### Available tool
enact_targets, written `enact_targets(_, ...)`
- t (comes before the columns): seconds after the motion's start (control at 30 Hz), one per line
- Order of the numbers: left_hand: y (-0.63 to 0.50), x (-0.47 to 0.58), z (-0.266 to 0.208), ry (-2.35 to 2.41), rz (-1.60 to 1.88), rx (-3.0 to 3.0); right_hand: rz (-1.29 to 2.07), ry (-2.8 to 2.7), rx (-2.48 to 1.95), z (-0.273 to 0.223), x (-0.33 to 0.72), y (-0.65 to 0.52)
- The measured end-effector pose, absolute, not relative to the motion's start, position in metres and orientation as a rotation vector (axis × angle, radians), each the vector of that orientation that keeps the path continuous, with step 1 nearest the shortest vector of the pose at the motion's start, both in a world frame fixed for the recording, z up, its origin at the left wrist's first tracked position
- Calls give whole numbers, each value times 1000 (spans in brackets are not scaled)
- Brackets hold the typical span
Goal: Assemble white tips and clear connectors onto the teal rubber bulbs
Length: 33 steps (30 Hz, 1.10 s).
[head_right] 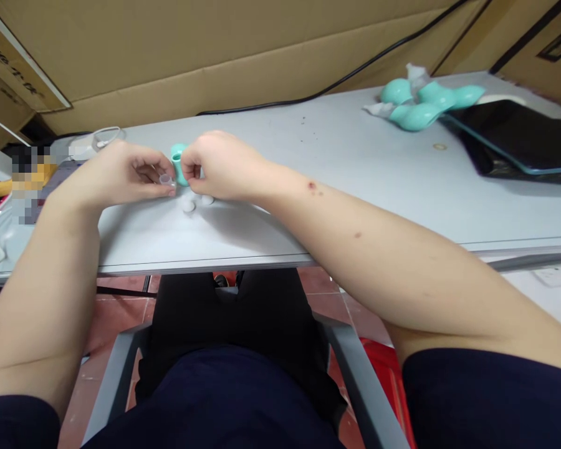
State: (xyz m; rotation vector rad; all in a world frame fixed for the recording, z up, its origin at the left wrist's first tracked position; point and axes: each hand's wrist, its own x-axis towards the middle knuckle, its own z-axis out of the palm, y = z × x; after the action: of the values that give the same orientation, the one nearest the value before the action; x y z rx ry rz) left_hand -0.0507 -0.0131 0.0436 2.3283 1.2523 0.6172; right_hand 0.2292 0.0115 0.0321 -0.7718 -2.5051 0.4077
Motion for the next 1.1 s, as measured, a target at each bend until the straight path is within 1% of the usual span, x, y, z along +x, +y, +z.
enact_targets(0.17,-13,-47,43,1236,564,2343,453,-2517,-928,43,220,1)
enact_targets(0.3,-15,-47,45,1244,532,2351,422,-2562,-1028,43,215,-2)
enact_targets(0.47,-18,-49,51,1229,629,2429,400,-2548,-861,32,220,3)
enact_targets(0.57,-20,-47,52,1197,687,2465,478,-2451,-763,30,228,5)
enact_targets(0.63,-21,-45,52,1168,792,2472,552,-2414,-688,29,232,6)
enact_targets(0.7,-22,-42,49,1153,926,2473,580,-2455,-602,28,236,8)
enact_targets(0.8,-23,-39,47,1139,1071,2468,524,-2579,-500,25,239,12)
enact_targets(0.93,-26,-36,48,1123,1080,2457,508,-2627,-436,24,240,13)
enact_targets(1.03,-30,-31,47,1089,1070,2397,562,-2457,-469,29,241,9)
enact_targets(1.1,-31,-24,42,1043,1130,2320,630,-2263,-481,33,241,8)
